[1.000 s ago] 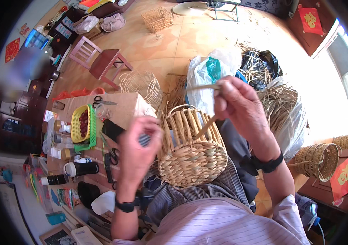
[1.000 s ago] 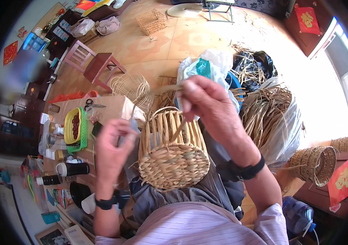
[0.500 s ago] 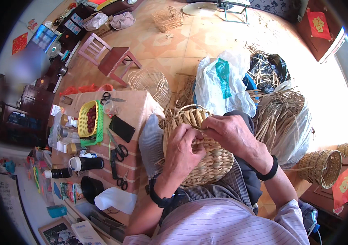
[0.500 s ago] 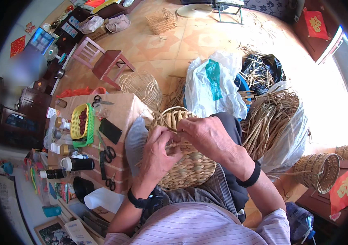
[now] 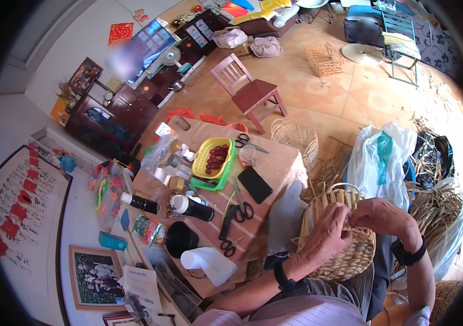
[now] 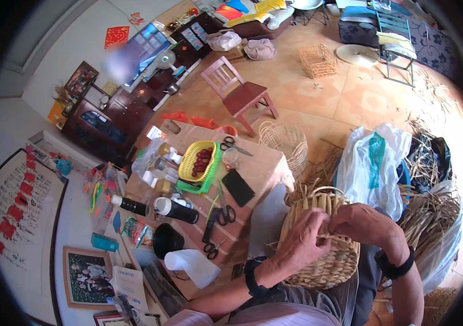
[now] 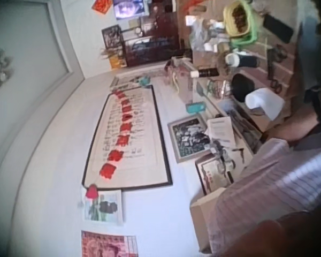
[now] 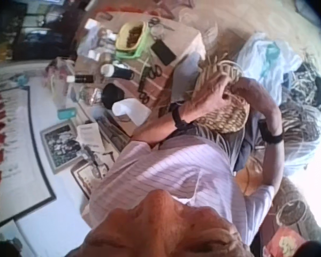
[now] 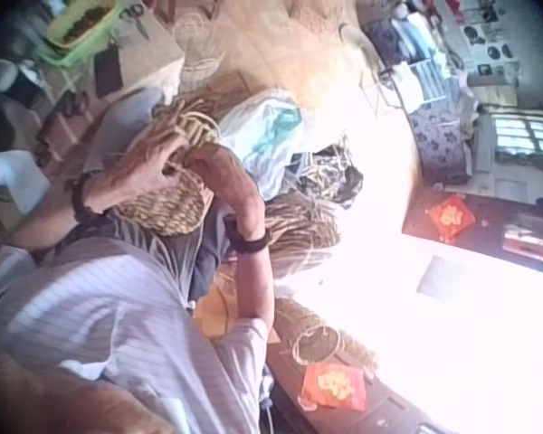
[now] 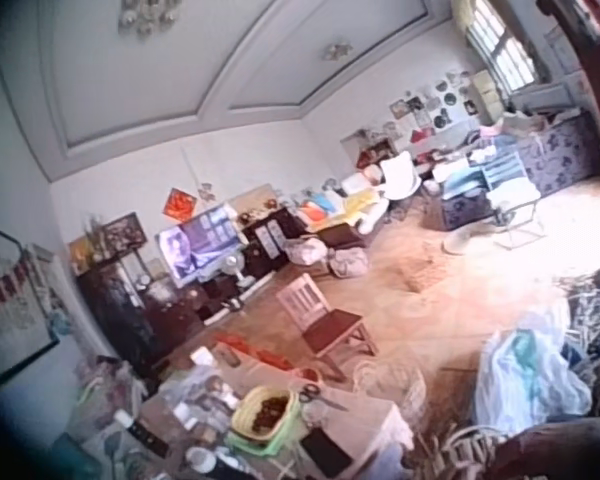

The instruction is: Weave a basket using dried plant fibers or straw.

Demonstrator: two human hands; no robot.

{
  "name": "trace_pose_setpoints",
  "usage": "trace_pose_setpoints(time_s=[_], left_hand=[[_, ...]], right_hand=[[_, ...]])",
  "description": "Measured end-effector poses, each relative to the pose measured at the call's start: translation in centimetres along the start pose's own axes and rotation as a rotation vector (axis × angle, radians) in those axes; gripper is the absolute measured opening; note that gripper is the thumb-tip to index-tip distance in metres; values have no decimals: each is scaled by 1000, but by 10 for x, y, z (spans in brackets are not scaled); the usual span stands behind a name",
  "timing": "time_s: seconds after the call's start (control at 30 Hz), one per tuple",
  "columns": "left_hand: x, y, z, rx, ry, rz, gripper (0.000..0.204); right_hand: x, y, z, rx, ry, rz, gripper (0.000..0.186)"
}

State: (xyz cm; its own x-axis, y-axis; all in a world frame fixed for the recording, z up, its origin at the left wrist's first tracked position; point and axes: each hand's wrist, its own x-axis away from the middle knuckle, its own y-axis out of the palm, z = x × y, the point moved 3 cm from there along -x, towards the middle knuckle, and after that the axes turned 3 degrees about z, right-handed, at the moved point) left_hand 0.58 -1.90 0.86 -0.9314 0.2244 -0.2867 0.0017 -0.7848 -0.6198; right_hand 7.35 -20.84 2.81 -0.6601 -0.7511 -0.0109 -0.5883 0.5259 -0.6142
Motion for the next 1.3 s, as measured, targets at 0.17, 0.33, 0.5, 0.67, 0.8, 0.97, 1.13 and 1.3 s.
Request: trace_pose_setpoints(time_s=[0.17, 0.33, 0.5, 0.67, 0.8, 0.97, 1.13, 1.3], left_hand=[[4, -1, 2, 21, 41, 44, 46], [4, 1, 5, 34, 49, 55, 45], [6, 5, 4, 89, -1, 28, 40], [6, -10, 12, -1, 68, 40, 39], [4, -12, 6, -3, 125, 21, 38], [5, -10, 8, 12, 183, -7, 37], [6, -9, 7, -19, 242, -26, 33], [0, -16, 13, -66, 348, -71, 27]], right_hand=[[-2, 0, -4, 39, -153, 10, 7], [-3, -2, 3, -70, -154, 19, 8], [2, -1, 14, -158, -119, 21, 9], [1, 3, 19, -226, -73, -109, 13], [-1, 15, 34, -362, -12, -131, 17], [-5, 10, 32, -289, 18, -220, 21], [-11, 25, 42, -254, 12, -250, 24], [-20, 19, 31, -200, 18, -305, 23]])
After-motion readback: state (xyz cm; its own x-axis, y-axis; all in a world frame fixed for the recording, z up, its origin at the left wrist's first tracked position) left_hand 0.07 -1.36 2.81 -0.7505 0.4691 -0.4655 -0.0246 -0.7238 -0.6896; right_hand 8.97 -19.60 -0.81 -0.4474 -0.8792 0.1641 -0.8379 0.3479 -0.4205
